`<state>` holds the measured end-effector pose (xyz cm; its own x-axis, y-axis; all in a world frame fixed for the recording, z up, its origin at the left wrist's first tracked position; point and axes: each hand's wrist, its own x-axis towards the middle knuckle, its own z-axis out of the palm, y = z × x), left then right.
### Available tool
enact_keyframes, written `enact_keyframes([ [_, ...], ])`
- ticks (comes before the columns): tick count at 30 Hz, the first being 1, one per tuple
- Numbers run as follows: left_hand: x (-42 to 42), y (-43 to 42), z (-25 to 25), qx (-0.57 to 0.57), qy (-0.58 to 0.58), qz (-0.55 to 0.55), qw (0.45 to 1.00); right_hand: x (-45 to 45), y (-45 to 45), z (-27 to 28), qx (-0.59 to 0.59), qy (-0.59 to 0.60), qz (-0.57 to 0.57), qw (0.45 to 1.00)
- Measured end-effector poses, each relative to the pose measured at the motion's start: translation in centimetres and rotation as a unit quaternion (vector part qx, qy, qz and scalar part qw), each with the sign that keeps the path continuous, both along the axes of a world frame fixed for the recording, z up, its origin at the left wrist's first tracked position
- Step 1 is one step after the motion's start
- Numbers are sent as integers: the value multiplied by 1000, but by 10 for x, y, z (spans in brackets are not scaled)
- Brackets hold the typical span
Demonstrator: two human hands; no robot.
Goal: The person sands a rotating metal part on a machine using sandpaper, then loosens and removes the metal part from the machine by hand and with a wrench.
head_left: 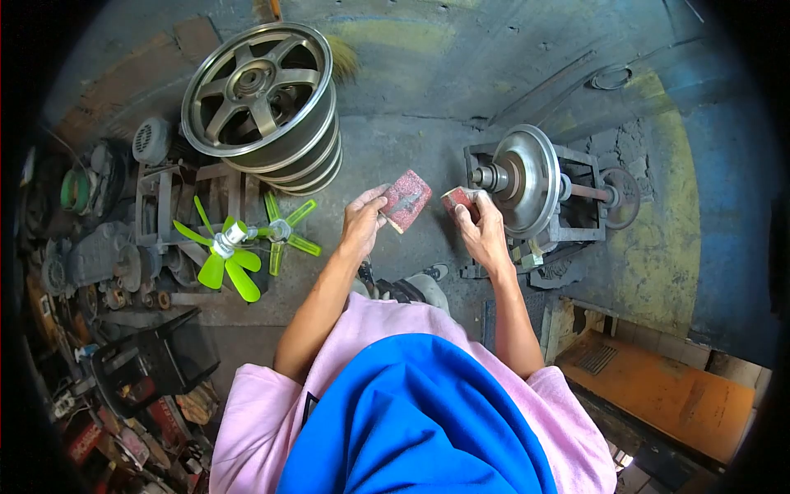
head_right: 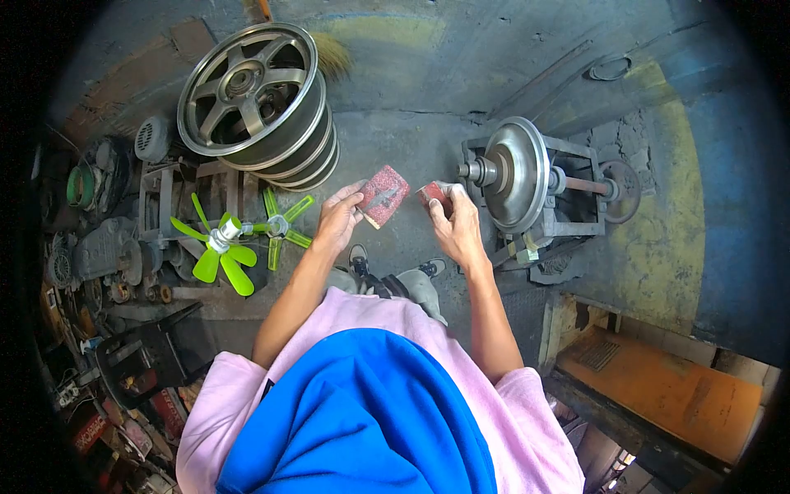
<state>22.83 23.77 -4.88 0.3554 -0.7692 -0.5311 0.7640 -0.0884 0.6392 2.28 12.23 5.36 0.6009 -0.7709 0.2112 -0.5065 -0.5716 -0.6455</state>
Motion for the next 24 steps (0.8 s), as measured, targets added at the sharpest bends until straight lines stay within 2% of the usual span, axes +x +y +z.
enact_keyframes([
  [2, 2, 0, 0, -3, -6, -16, 1000, -6, -1, -5, 290, 18, -25, 956],
  [3, 3, 0, 0, -6, -12, -32, 999, 0, 3, -8, 308, -68, 6, 949],
  [4, 4, 0, -2, -6, -12, -31, 999, 3, 7, -8, 308, -67, 7, 949],
  [6, 1, -2, 1, -23, -25, -103, 994, 12, 15, -1, 407, -145, 40, 901],
  [8, -4, -3, 7, -41, -16, -128, 991, 14, 10, -18, 411, -118, 25, 904],
  [10, -4, -2, 9, -59, -8, -150, 987, 17, 8, -31, 302, -96, 6, 948],
  [12, -3, -2, 9, -83, 6, -165, 983, 17, 9, -35, 294, -96, -17, 951],
  [16, -5, -4, 26, -62, -2, -170, 983, 19, 15, -39, 310, -110, -85, 941],
  [18, -7, -1, 35, -55, -184, -208, 959, 17, 16, -41, 303, -116, -106, 940],
  [20, -5, -1, 27, -71, -176, -206, 960, 12, 14, -41, 250, -83, -73, 962],
  [21, -4, -2, 27, -86, -170, -202, 961, 9, 11, -34, 180, -19, -65, 981],
  [22, -2, -3, 26, -90, -167, -207, 960, 5, 8, -25, 177, -17, -71, 982],
  [24, -2, -2, 28, -122, -111, -267, 950, -3, 3, -7, 406, -64, -21, 911],
])
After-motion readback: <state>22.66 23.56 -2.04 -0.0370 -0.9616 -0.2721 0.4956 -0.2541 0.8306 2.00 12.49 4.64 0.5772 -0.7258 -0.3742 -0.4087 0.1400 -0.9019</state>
